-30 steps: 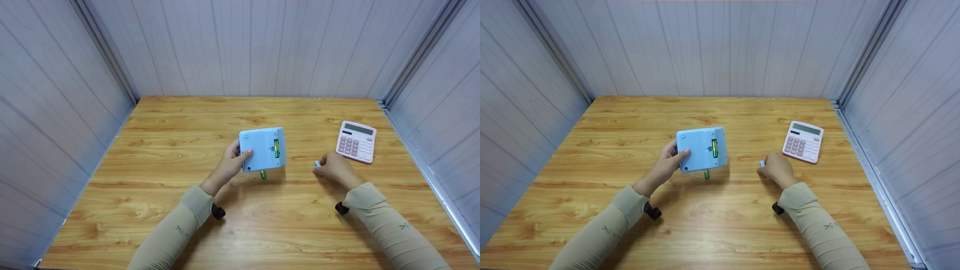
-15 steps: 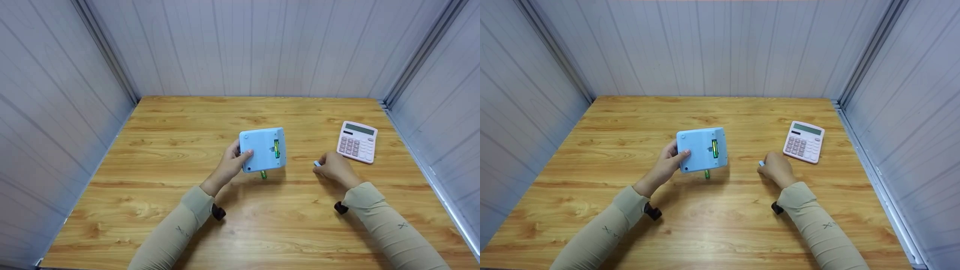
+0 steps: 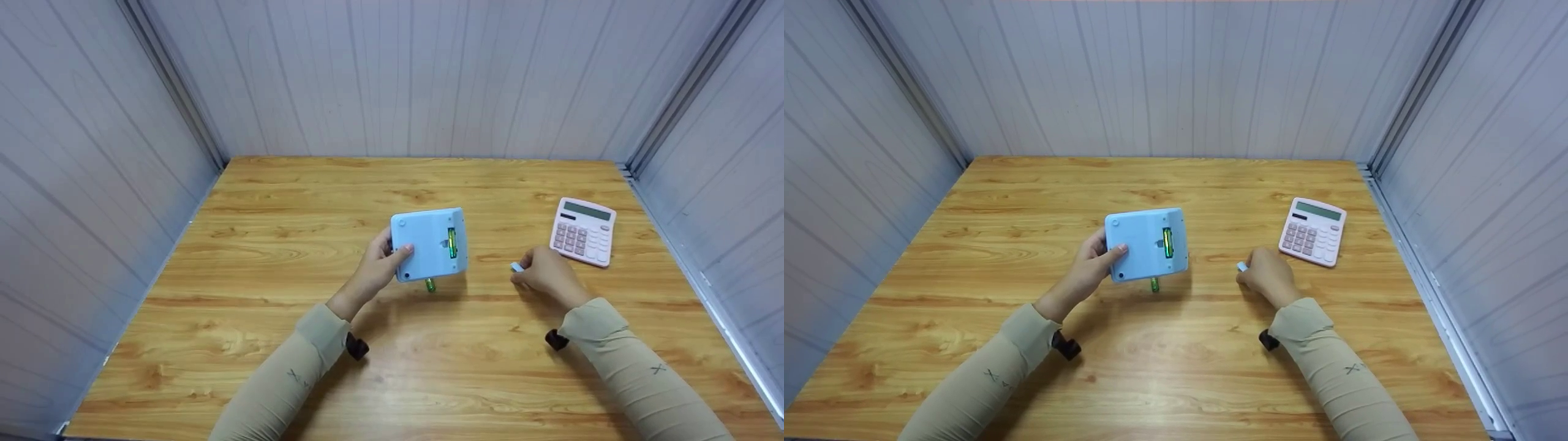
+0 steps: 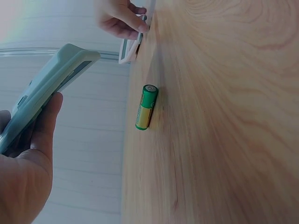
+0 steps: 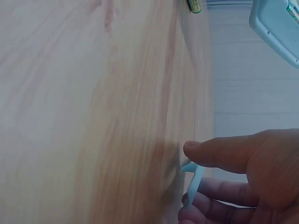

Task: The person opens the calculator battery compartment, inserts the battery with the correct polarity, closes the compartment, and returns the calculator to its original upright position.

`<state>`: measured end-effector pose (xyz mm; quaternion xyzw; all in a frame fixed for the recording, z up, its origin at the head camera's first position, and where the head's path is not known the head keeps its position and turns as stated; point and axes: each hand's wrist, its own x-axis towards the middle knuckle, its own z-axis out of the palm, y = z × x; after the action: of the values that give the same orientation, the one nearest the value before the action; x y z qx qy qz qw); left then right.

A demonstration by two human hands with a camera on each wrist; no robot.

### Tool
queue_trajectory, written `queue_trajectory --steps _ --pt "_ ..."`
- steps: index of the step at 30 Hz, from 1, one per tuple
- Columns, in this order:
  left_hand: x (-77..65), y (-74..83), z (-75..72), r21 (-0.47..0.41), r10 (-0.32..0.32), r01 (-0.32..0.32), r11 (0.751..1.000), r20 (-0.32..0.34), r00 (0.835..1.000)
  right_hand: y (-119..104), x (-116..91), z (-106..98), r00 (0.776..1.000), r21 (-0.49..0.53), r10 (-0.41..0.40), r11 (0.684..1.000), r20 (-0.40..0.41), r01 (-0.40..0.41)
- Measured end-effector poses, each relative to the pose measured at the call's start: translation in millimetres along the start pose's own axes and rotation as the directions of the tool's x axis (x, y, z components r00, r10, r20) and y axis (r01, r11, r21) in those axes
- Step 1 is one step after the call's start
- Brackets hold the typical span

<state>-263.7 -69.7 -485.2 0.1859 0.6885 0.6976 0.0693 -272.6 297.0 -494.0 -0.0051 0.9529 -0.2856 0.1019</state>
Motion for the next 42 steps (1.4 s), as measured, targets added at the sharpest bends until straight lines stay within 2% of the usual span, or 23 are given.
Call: queue_trajectory --steps 11,17,31,42 --pt "0.8 2.7 0.0 0.003 0.025 -0.025 1.000 0.002 1.000 -13 -6 -6 0.995 0.078 -0.045 0.996 -0.094 0.053" --pt "0.7 3.7 1.3 -0.007 0.009 -0.009 1.000 -0.001 1.000 -16 -7 -6 0.984 0.099 -0.083 0.990 -0.156 0.099" --pt "-0.8 3.2 1.2 0.002 0.007 -0.007 1.000 -0.003 1.000 -22 -10 -3 0.965 0.168 -0.084 0.977 -0.250 0.129" --pt "1.4 0.6 1.1 -0.003 0.001 -0.001 1.000 -0.005 1.000 -24 -13 0 0.954 0.226 -0.084 0.962 -0.287 0.153"
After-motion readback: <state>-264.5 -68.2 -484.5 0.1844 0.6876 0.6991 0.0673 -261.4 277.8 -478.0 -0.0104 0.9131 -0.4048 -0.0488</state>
